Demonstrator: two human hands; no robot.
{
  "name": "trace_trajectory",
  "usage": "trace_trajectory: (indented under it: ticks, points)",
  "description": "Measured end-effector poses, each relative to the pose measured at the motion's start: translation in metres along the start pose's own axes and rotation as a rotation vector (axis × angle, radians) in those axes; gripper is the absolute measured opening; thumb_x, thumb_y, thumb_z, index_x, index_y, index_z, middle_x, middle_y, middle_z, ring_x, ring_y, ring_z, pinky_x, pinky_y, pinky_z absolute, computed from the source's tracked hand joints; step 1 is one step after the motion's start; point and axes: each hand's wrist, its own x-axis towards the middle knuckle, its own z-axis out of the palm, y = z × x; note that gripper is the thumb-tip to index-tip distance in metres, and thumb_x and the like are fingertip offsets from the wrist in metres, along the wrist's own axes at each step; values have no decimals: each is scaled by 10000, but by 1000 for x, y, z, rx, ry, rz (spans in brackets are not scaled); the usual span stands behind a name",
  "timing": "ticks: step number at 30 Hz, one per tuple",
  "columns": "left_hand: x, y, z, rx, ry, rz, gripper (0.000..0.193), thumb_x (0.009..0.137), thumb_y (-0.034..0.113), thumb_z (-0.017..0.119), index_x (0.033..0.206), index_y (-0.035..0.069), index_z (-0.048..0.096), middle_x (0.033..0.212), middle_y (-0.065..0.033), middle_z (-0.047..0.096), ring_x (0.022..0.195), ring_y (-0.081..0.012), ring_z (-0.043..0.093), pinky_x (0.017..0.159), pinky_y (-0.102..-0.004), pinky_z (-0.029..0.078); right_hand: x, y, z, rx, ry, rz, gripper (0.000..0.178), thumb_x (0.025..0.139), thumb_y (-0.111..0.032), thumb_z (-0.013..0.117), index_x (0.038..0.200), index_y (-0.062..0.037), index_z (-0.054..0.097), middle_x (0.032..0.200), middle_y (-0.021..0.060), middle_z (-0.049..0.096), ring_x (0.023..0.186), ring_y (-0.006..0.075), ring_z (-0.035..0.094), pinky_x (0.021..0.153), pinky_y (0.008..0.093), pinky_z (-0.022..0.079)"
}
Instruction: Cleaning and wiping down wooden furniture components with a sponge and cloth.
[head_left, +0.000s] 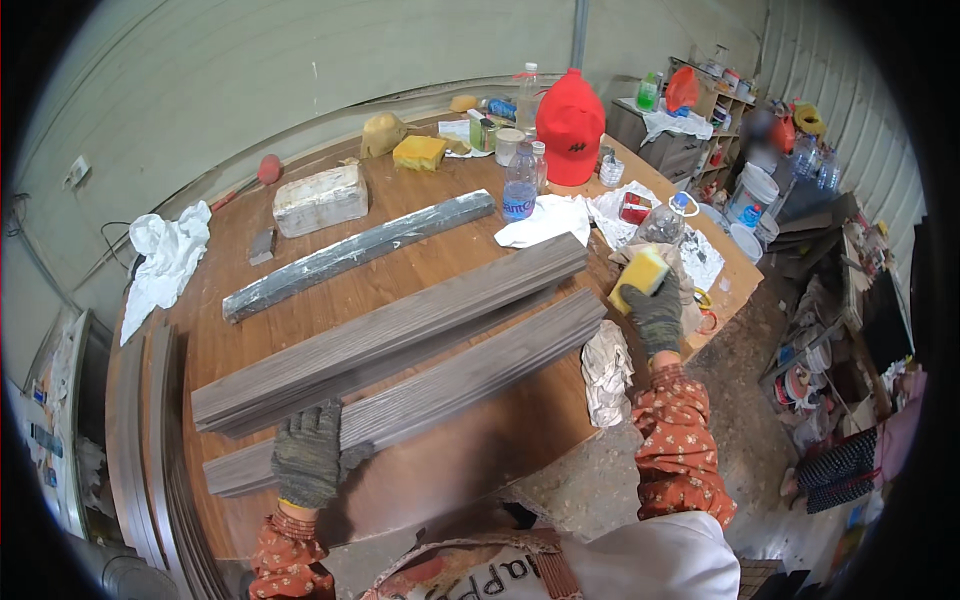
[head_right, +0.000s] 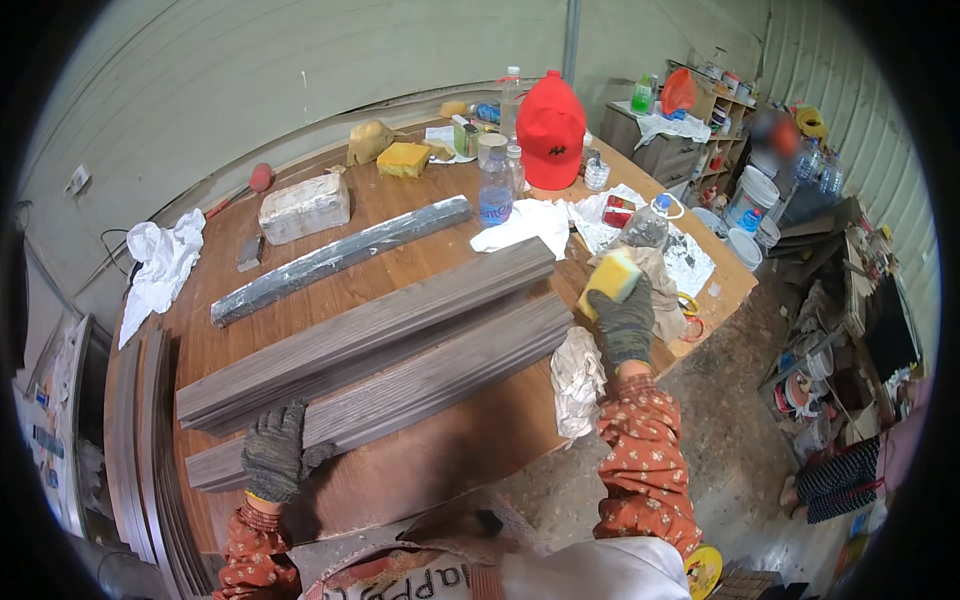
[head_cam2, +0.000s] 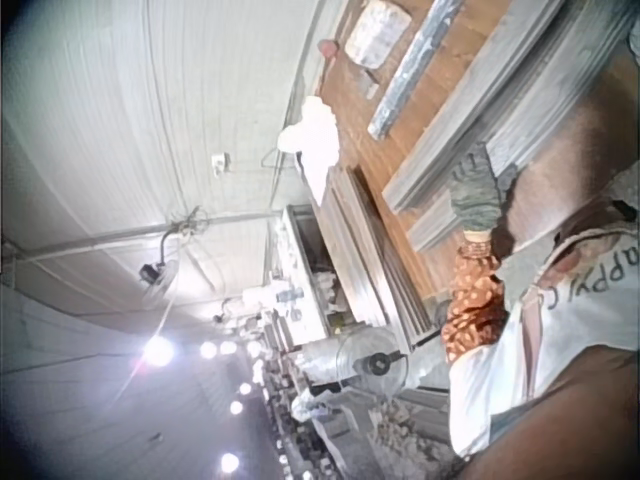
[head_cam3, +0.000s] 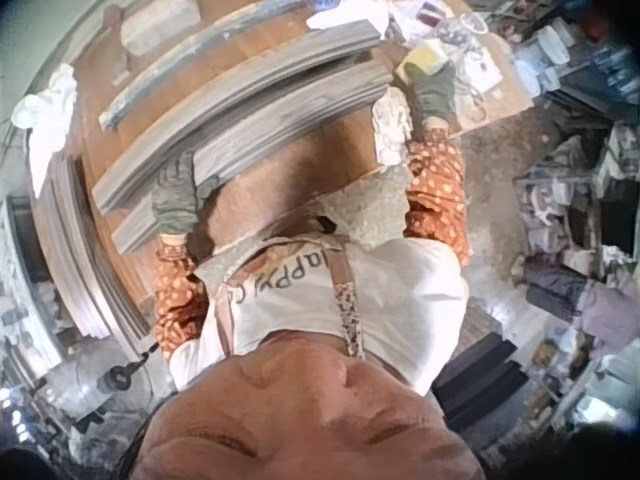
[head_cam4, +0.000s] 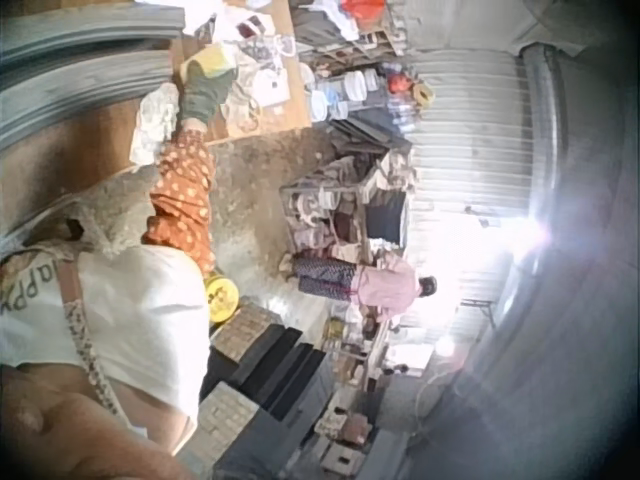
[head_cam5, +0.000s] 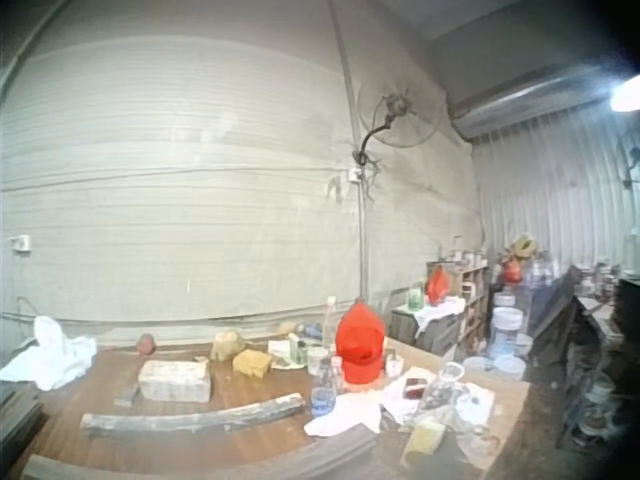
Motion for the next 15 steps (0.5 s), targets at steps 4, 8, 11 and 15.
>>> trace_trajectory:
  ticks: [4,8,11,15]
  points:
    - [-3,0,1,86,85,43,730,756,566,655,1232,21,562,1167,-168,592,1046,-350,560,929,-470,422,-7,7,8,774,-102,149,505,777,-117,761,1189,15,500,1077,93,608,959,200,617,803,331,510]
    - [-4,-3,-4,102,121,-46,730,753,580,643,1228,31,570,1153,-166,589,1003,-342,565,909,-467,431,-17,-10,9,885,-316,188,505,779,-106,732,1219,-16,501,1060,61,599,936,182,588,803,321,492]
    - [-5,-1,-8,27,155,-56,721,740,612,633,1197,57,584,1089,-149,588,956,-325,571,844,-448,455,-11,38,-21,116,-109,13,617,746,-78,744,1294,-3,469,1157,88,580,989,200,588,849,323,503]
    - [-10,-5,-10,12,238,-57,632,760,607,623,1120,88,627,978,-119,610,881,-302,590,761,-418,483,-1,47,-31,523,-116,28,637,783,-135,783,1321,0,469,1124,80,595,889,179,616,706,279,538]
